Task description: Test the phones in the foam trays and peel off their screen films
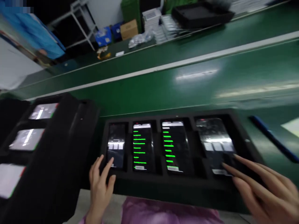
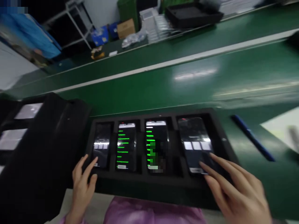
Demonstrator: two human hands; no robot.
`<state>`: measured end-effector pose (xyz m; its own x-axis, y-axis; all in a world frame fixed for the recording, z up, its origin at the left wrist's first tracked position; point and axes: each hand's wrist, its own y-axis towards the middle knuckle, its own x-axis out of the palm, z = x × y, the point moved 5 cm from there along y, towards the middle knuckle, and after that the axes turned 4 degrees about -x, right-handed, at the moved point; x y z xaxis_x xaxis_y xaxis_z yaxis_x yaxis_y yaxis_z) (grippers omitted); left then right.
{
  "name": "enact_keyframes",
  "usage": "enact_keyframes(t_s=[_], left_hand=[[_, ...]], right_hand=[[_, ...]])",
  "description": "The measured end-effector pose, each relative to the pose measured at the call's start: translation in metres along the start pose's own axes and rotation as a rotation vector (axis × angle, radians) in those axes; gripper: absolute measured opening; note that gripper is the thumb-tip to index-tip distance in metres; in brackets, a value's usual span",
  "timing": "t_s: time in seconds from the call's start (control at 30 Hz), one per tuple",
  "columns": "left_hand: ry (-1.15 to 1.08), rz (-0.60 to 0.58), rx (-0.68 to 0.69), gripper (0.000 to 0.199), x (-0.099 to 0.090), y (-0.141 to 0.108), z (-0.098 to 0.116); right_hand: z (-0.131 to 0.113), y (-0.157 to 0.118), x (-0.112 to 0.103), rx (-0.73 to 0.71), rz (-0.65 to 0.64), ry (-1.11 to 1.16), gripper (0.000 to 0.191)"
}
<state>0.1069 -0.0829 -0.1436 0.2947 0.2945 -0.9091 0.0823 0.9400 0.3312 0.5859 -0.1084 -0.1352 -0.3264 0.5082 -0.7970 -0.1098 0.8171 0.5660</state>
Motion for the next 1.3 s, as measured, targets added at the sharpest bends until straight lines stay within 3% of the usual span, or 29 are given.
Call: enact_keyframes(t_s=[0.43, 0.57, 0.73, 0.87, 1.13, 1.23, 1.3], left_hand=[[-0.073, 0.07, 0.049, 0.042, 0.002, 0.002, -0.002], [-0.08, 0.069, 0.056, 0.041, 0.004, 0.003, -0.003], [-0.079, 0.064, 0.05, 0.039, 0.003, 0.005, -0.003], [-0.081, 0.048, 0.063, 0.039, 0.002, 0.006, -0.002], [-0.067, 0.026, 0.034, 0.04, -0.002, 0.008, -0.001], [-0.002, -0.003, 0.023, 0.039, -0.008, 0.014, 0.002], [0.057, 0.024, 0.037, 0.035, -0.014, 0.022, 0.007]], right_hand=[[-0.017, 0.01, -0.013, -0.02, -0.057, -0.017, 0.022], [-0.033, 0.027, -0.018, -0.035, -0.055, -0.009, 0.02], [-0.08, 0.066, 0.004, -0.185, -0.12, 0.092, 0.029], [-0.093, 0.08, 0.021, -0.157, -0.181, 0.056, 0.034], [-0.085, 0.057, 0.017, -0.289, -0.117, 0.134, 0.027], [-0.079, 0.045, 0.028, -0.235, -0.125, 0.116, 0.026], [-0.073, 0.038, 0.035, -0.122, -0.137, 0.12, 0.03]])
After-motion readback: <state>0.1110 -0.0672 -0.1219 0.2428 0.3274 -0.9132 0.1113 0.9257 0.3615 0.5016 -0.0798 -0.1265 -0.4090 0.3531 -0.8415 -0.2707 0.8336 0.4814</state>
